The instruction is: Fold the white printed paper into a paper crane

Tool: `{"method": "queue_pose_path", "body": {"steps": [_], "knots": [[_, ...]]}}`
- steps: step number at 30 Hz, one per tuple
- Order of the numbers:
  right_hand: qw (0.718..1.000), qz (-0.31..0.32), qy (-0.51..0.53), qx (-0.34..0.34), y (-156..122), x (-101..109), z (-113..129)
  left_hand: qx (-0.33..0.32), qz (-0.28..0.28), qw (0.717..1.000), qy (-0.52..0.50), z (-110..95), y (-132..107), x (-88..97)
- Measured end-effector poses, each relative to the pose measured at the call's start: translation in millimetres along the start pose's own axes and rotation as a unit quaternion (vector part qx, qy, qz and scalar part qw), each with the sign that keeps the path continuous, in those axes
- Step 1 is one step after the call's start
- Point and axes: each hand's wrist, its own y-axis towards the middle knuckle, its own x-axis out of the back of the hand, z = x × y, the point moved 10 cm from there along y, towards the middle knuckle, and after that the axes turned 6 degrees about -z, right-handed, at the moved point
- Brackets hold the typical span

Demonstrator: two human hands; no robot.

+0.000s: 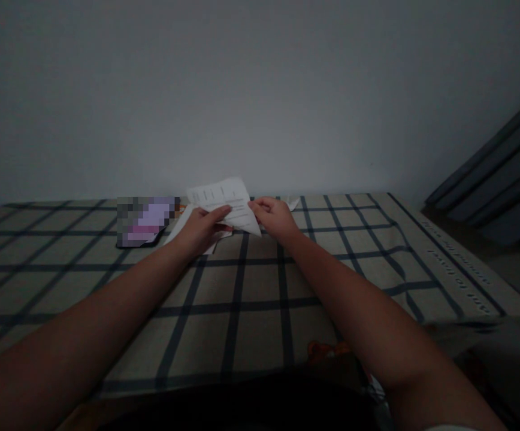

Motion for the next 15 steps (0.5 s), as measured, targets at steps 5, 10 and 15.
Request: {"method": "queue_pose_path", "body": {"steps": [5,10,15], "knots": [[1.000,0.000,-0.005,0.003,-2,-1,2,-0.003,0.040,0.999,0.006,2,-4,-8.7],[1.000,0.023,0.022,0.000,-2,-7,3,-0.015,-0.020,1.000,-0.019,-3,0,1.9],[0.997,0.081,0.020,-0.002,-4,-20,-2,-0.063,-0.090,0.993,-0.047,-15,4,19.0]]}}
